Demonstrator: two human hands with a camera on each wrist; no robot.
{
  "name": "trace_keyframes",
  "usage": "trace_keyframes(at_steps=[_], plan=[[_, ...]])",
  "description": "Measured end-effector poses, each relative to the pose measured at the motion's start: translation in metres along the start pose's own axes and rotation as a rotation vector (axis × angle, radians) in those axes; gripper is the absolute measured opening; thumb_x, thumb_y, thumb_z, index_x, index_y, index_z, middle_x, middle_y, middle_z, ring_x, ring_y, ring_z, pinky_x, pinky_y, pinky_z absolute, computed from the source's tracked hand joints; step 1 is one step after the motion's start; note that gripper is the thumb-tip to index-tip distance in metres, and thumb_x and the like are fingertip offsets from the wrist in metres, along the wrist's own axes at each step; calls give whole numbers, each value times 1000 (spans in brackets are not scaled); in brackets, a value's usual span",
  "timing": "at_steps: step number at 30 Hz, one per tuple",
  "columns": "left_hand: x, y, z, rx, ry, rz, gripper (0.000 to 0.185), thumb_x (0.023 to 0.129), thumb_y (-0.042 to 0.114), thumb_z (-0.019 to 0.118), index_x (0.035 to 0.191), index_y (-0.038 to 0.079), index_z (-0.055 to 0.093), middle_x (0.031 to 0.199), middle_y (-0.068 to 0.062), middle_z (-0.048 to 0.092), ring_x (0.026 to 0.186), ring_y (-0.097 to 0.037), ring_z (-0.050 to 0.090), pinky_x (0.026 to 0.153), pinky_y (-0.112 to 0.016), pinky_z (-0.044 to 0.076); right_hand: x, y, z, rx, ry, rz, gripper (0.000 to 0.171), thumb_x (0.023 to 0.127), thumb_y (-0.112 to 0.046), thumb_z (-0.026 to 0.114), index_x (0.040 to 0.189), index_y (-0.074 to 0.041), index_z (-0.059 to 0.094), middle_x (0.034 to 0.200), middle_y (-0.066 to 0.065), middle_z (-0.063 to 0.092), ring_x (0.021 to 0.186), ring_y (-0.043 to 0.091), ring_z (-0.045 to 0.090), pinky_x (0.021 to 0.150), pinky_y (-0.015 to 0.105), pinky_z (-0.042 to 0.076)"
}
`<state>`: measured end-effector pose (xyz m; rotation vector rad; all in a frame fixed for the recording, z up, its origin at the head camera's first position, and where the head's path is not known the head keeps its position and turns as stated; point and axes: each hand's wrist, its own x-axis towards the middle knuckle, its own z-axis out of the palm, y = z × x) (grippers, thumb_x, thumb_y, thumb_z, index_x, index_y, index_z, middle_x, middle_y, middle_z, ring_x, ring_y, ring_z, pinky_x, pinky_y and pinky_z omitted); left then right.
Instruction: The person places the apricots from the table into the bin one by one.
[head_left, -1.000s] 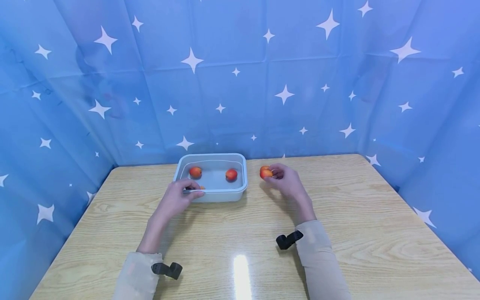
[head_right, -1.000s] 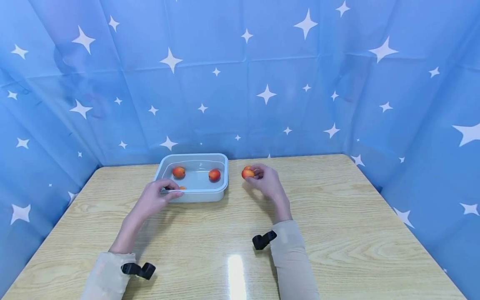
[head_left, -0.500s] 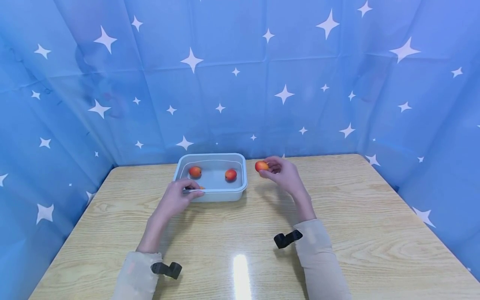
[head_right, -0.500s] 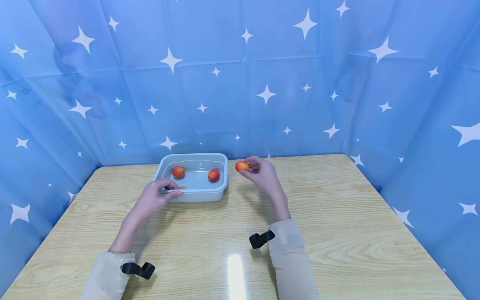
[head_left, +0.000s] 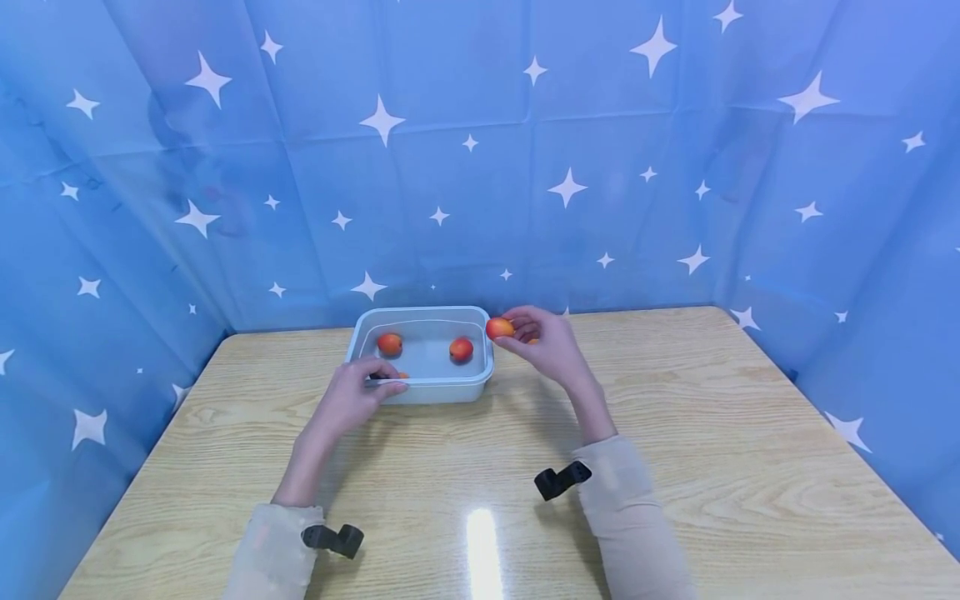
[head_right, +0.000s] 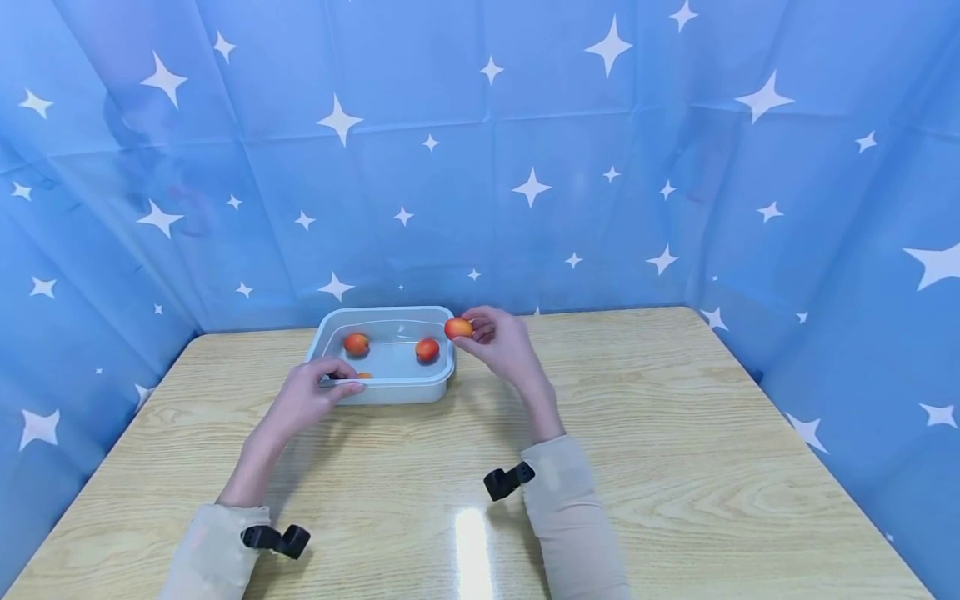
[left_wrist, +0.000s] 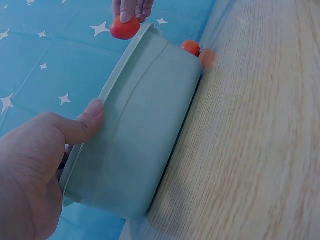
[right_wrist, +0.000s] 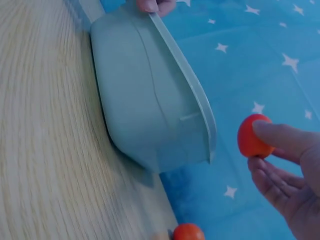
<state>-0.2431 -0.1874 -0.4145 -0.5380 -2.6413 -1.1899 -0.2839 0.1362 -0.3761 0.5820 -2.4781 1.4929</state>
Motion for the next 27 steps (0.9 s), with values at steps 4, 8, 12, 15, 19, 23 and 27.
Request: trace_keyframes(at_steps=[4,8,12,15,19,23,27], plan=[[1,0,0,-3,-1,5,10,88,20,81,93,14,74,91,3,69,90,-19,62,86,-42,50,0,-3,6,0,-19,6,34,86,-15,82,116,-4,69,103,10,71,89,24,65,83,39,53],[1,0,0,-3,-3,-3,10,88,21,80,93,14,74,91,3,69,89,-18,62,86,-42,50,1,-6,12,-9,-34,14,35,87,-16,82,116,-4,68,103,9,70,90,24,64,82,37,53],[1,0,1,3,-2,-8,10,88,21,80,93,15,74,92,4,70,90,-18,62,85,-42,50,3,-8,18,-36,-47,5,35,87,-17,82,117,-5,69,100,7,70,87,22,64,79,36,54],[1,0,0,7,-2,-4,10,88,21,80,93,15,74,92,4,70,90,-18,62,86,-42,50,5,-9,23,-52,-61,-18,34,87,-18,82,116,-5,70,98,7,69,85,21,65,77,36,54],[1,0,0,10,0,-2,10,88,22,80,93,15,74,91,4,69,89,-18,62,85,-42,50,7,-10,31,-60,-87,-49,34,87,-16,82,117,-4,70,99,7,70,85,21,65,78,35,55],[0,0,0,12,1,-6,10,88,22,80,93,16,74,91,5,70,90,-17,62,85,-42,50,8,-13,38,-75,-115,-58,34,87,-15,82,117,-4,70,101,9,71,85,20,66,77,33,55],[0,0,1,16,3,-3,10,88,22,80,92,16,74,91,4,69,89,-18,61,85,-42,50,9,-17,46,-87,-138,-71,34,88,-14,80,118,-3,70,103,10,71,87,20,68,78,33,56]])
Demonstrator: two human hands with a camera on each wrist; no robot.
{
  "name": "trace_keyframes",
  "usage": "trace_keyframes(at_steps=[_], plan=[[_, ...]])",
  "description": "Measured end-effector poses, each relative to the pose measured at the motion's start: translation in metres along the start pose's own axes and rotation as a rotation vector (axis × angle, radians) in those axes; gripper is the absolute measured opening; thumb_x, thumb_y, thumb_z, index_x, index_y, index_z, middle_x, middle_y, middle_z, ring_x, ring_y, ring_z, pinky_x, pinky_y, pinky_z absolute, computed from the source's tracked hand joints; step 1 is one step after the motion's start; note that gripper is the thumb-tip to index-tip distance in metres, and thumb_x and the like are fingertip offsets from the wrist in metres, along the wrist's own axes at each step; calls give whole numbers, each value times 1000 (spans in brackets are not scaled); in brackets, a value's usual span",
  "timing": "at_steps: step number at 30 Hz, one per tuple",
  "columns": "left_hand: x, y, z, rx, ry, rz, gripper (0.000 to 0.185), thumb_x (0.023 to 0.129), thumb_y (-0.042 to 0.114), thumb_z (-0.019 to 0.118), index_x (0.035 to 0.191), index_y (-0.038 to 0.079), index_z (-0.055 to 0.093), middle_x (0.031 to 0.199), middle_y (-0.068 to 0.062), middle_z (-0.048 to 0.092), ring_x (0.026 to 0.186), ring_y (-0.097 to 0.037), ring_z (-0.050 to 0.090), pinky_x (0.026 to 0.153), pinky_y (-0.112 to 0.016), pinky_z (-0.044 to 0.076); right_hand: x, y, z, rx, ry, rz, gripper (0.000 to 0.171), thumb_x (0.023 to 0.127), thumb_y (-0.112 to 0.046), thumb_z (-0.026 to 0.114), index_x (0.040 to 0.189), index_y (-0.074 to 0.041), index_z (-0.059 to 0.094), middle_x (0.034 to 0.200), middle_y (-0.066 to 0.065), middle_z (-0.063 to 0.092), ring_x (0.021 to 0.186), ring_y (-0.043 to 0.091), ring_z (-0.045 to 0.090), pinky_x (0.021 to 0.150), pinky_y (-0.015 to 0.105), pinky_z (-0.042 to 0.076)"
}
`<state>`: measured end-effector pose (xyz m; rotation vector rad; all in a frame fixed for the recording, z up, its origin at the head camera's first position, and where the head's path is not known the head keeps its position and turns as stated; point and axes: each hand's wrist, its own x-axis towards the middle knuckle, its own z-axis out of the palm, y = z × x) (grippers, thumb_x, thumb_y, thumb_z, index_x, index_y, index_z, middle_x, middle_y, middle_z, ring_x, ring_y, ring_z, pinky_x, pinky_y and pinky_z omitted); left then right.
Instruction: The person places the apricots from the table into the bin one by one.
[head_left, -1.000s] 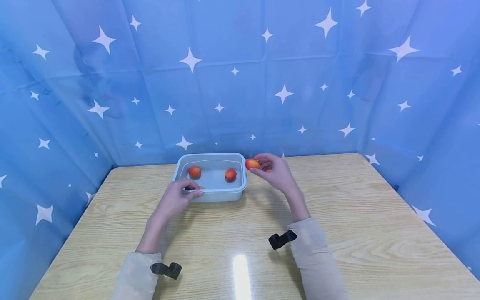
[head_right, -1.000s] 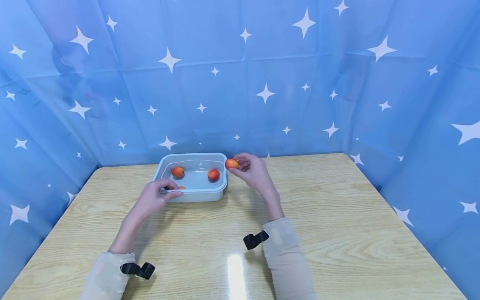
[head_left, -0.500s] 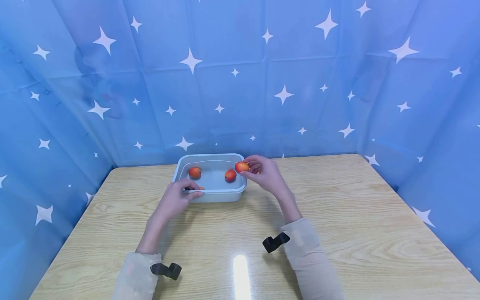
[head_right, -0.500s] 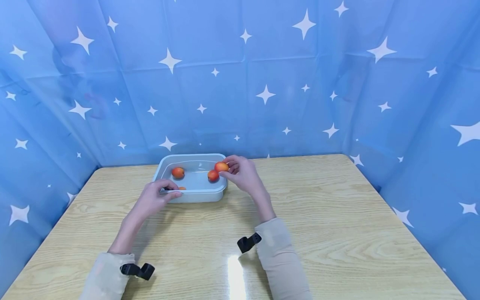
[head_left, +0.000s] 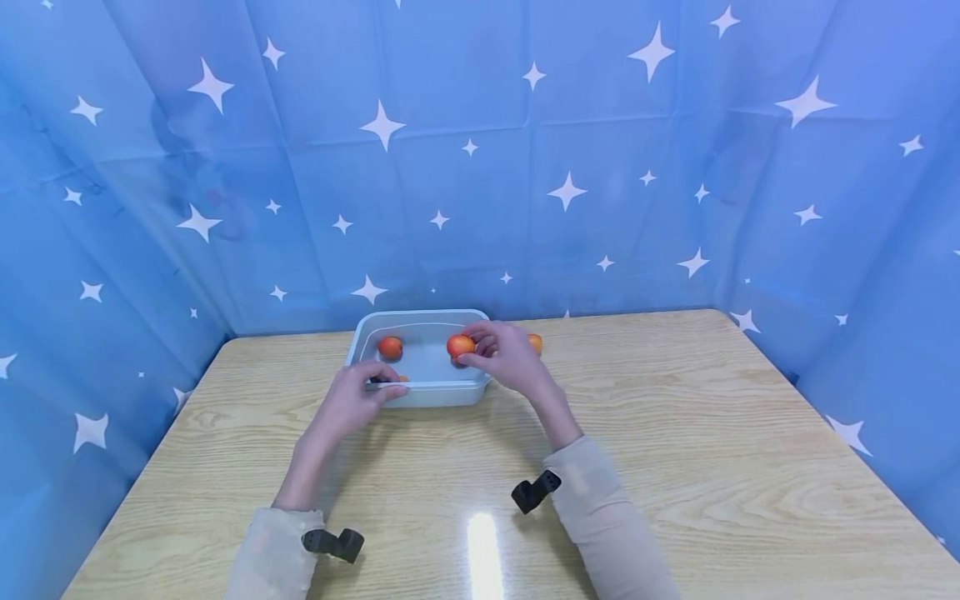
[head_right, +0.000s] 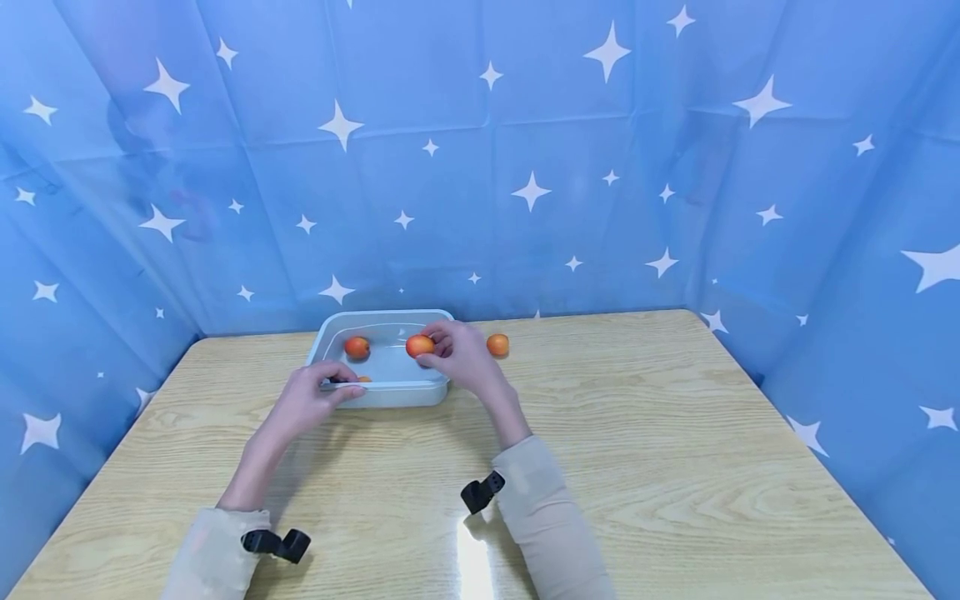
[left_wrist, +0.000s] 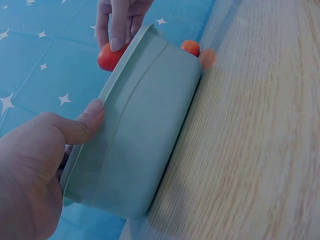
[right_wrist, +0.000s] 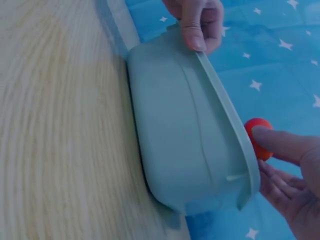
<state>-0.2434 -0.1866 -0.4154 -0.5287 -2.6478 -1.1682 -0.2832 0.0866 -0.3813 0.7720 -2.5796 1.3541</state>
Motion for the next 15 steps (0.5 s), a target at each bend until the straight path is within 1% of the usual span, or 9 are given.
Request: trace_keyframes(at_steps=[7,10,15], plan=[[0,-1,1,7,9,-14,10,88,22,81,92,15,74,90,4,69,89,-18,61,85,-41,49,2,1,9,48,-49,-2,34,93,-8,74,125,0,66,114,17,70,100,25,69,88,35,55],[1,-1,0,7,10,-16,11,88,22,81,92,15,74,90,4,68,89,-19,61,85,-41,49,3,1,10,43,-52,0,32,94,-7,72,125,0,66,116,19,69,101,25,69,89,36,55],[0,0,0,1,6,-9,12,87,22,81,92,15,73,90,3,68,89,-19,60,86,-42,49,3,0,7,42,-53,-11,30,95,-6,71,124,0,67,114,19,70,99,25,69,88,36,55]])
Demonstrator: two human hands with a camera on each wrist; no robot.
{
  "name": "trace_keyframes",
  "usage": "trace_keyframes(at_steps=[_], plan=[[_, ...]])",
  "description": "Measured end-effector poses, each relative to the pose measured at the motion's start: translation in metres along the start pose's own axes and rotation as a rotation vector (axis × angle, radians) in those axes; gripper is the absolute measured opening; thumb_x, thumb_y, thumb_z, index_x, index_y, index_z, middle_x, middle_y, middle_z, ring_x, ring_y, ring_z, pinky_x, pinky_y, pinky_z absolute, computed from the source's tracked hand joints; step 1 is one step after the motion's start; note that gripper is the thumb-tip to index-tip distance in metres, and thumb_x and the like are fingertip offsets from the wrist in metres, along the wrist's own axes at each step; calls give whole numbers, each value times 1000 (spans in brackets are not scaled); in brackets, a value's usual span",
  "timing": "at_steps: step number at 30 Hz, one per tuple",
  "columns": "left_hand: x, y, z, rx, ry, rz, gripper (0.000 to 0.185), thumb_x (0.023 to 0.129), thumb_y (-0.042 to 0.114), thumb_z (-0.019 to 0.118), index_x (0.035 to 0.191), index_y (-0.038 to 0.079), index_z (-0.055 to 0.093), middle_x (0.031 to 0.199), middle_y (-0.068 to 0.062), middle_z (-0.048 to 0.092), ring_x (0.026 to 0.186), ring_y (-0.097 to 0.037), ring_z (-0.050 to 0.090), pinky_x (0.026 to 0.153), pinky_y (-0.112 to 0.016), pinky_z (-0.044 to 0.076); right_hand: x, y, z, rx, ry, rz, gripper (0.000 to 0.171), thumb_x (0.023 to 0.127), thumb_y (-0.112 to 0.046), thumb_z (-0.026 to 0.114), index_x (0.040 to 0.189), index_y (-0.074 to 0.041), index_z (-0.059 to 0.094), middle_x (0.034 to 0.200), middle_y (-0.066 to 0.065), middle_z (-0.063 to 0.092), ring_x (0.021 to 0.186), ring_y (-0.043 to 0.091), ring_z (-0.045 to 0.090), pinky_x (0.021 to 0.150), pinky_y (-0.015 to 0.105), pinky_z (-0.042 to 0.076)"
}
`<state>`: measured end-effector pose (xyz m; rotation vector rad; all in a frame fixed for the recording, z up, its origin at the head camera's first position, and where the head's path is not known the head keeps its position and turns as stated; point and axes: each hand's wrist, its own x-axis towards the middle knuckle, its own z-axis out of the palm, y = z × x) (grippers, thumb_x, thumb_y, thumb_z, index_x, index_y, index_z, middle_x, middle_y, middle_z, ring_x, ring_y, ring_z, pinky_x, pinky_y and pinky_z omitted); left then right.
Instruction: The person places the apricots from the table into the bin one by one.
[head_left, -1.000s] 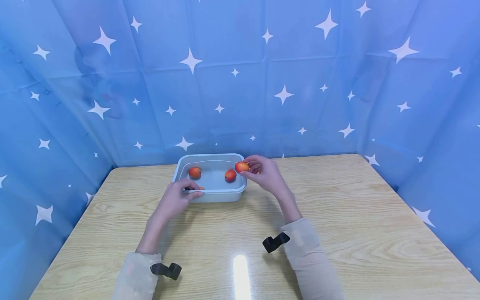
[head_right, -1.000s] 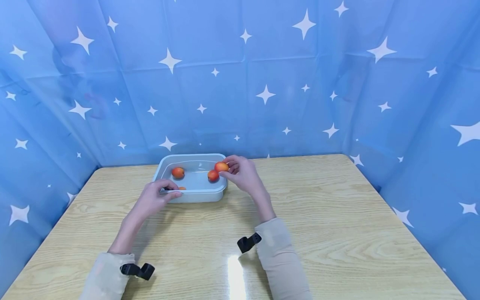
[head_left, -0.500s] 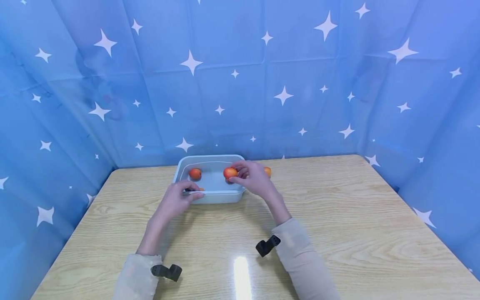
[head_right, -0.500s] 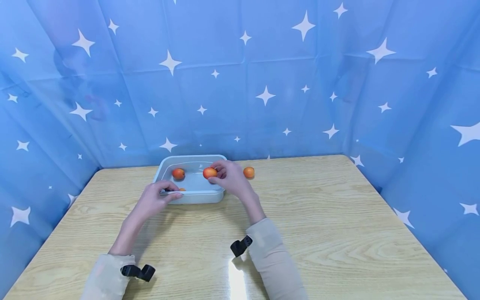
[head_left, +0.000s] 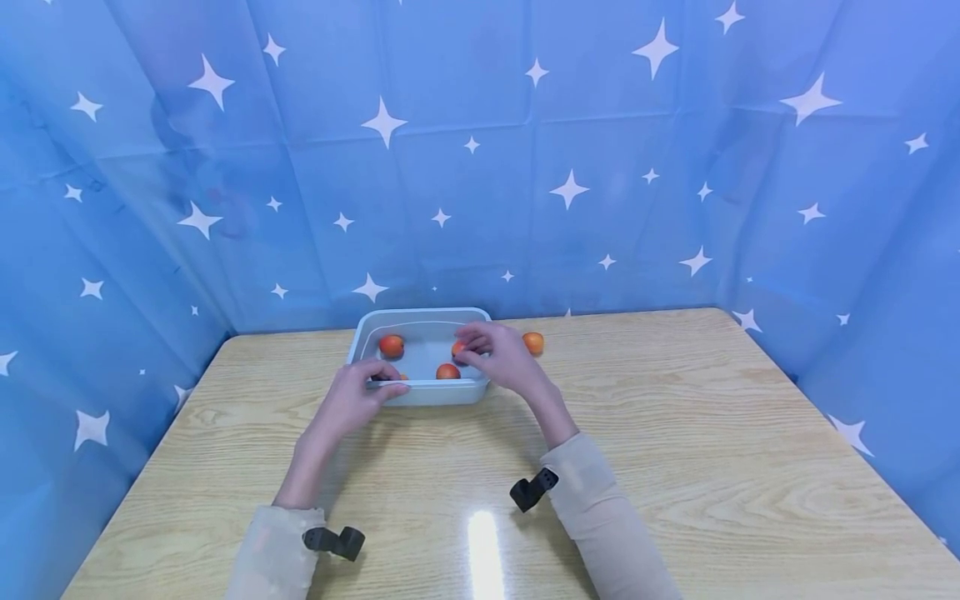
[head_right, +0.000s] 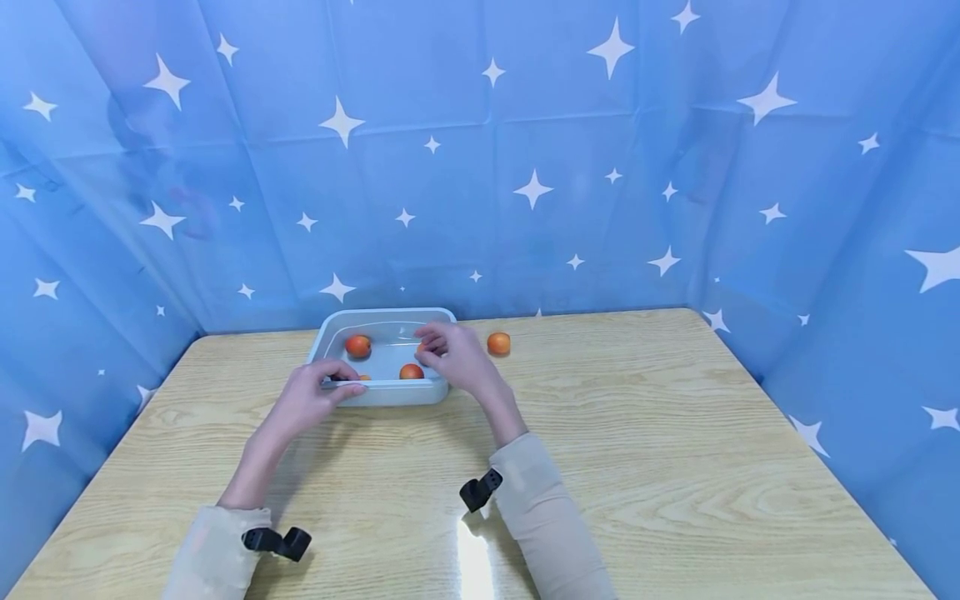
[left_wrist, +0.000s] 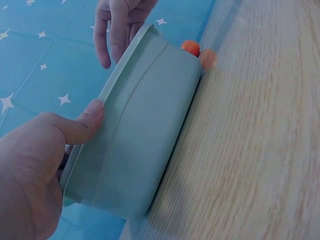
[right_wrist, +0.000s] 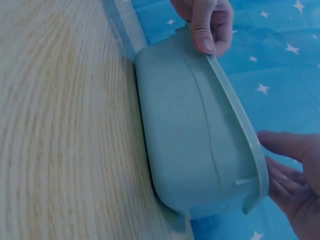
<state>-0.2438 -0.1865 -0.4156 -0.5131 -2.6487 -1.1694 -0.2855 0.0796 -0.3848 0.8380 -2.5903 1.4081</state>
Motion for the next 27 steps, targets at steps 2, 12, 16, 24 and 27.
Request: trace_keyframes(at_steps=[2,12,16,24,27], plan=[[0,1,0,-2,-1,0,11,87,22,81,92,15,73,90,3,68,89,-19,60,86,-42,49,0,0,-2,7,3,-6,30,94,-5,71,124,0,67,112,18,71,98,25,69,88,36,55],[0,2,-1,3,-6,-5,11,88,21,81,94,14,74,91,3,68,89,-19,60,86,-42,49,-1,6,-17,10,66,-2,31,95,-12,71,126,-5,67,119,14,69,102,25,68,90,38,54],[0,2,-1,1,-9,-6,10,88,20,80,93,14,74,91,3,68,89,-19,60,85,-41,49,-2,8,-25,3,107,-1,32,95,-13,73,125,-3,67,117,16,69,100,25,68,90,37,55],[0,2,-1,4,-8,-1,11,88,21,81,93,14,73,91,3,68,89,-19,59,85,-41,49,-3,19,-39,44,191,21,33,94,-14,74,123,-2,67,111,18,70,96,27,68,90,43,53],[0,2,-1,4,-6,1,11,88,21,81,93,14,73,91,3,68,90,-19,59,86,-41,49,-3,24,-43,40,207,38,34,94,-16,74,124,-4,67,113,17,69,99,27,66,91,43,52]])
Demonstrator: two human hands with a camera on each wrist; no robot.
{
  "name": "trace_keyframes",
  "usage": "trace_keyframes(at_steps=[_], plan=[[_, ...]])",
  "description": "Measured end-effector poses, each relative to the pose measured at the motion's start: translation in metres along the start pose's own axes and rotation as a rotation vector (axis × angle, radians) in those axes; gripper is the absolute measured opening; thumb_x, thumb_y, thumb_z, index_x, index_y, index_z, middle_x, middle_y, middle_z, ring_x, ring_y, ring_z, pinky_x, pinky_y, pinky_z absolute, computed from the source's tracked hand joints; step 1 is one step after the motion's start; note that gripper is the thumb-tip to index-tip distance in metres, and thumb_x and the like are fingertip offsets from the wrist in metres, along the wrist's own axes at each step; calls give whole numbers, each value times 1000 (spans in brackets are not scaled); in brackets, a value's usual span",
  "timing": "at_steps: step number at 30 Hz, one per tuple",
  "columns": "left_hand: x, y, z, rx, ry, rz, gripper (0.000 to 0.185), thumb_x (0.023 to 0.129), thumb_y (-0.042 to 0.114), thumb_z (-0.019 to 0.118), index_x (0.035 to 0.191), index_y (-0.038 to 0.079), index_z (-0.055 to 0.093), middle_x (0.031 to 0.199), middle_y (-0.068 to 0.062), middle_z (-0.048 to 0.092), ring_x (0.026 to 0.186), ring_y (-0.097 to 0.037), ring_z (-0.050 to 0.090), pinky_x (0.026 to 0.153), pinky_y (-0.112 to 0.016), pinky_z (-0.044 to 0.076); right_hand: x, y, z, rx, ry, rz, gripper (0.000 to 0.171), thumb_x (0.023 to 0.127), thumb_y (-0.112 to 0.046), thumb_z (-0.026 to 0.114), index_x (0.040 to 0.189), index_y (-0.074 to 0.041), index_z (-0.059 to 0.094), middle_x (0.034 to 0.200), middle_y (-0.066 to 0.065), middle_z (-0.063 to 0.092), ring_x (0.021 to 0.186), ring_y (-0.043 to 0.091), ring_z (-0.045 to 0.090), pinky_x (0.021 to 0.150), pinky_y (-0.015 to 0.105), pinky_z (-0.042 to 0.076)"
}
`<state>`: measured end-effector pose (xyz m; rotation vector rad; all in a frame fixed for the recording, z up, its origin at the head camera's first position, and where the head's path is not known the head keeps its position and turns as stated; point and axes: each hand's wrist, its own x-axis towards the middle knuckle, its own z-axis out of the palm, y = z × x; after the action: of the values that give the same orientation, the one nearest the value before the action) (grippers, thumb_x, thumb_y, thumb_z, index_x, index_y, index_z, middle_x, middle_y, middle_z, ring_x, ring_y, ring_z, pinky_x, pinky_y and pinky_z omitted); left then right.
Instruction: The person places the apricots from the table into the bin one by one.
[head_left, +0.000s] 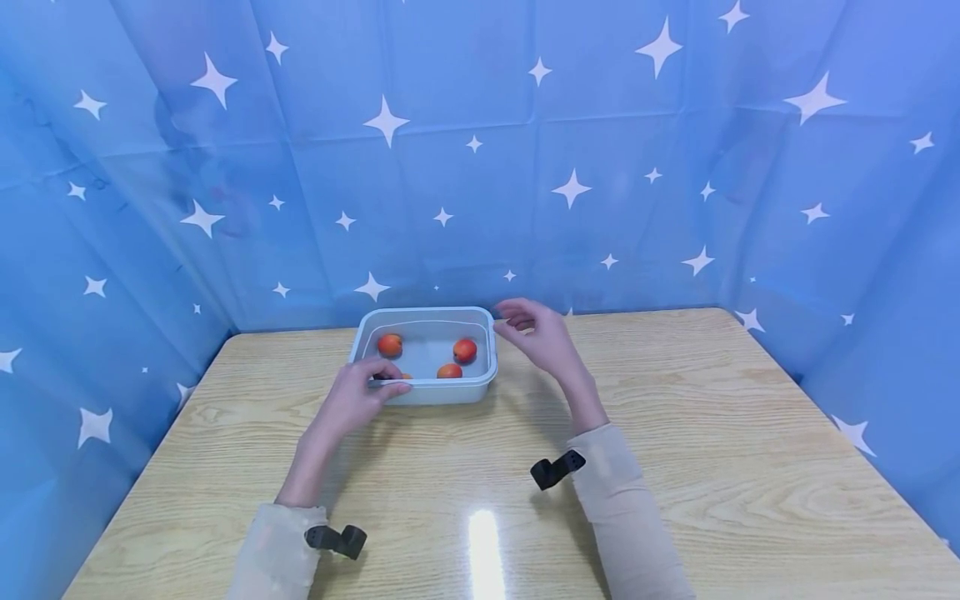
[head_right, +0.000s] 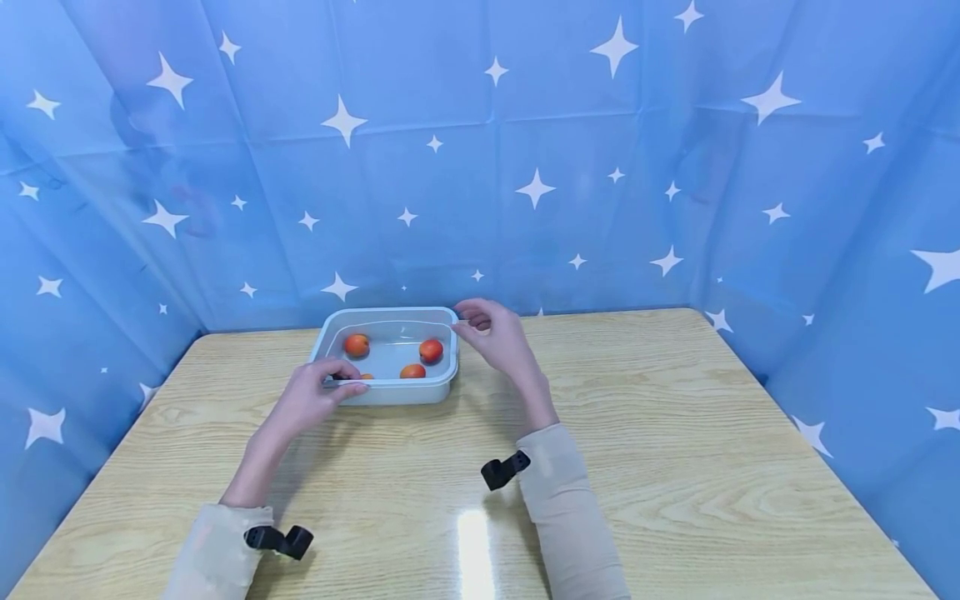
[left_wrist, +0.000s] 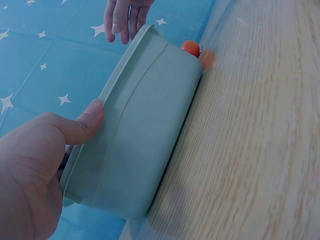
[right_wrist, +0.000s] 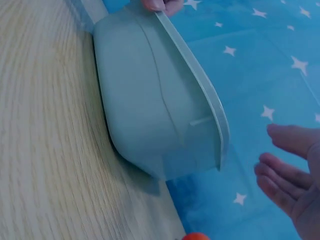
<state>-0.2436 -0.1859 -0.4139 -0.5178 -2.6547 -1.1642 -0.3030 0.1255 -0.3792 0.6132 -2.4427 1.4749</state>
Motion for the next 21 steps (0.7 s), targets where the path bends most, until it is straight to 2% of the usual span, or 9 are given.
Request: trace_keyframes(at_steps=[3,7,13,21], plan=[[0,0,0,2,0,2,11,88,21,81,93,14,73,92,3,68,90,-20,59,86,-42,49,0,6,-4,-14,6,41,35,95,-19,74,127,-7,66,117,17,68,102,26,64,89,40,54],[0,0,0,3,1,4,11,88,20,80,93,13,73,92,3,68,89,-20,59,85,-41,49,-1,14,-9,-22,9,79,38,95,-19,73,129,-5,65,119,17,66,105,28,63,87,42,54],[0,1,0,5,1,4,11,89,20,80,93,13,73,92,3,68,89,-20,60,86,-42,49,-2,31,-14,-68,9,62,40,95,-16,73,130,1,62,122,20,64,111,37,60,97,48,48],[0,0,-1,1,2,11,11,88,21,80,93,14,73,92,3,68,90,-20,61,86,-41,49,-5,49,-16,-135,0,110,43,96,-18,72,135,-3,60,134,22,57,120,41,54,101,52,44]])
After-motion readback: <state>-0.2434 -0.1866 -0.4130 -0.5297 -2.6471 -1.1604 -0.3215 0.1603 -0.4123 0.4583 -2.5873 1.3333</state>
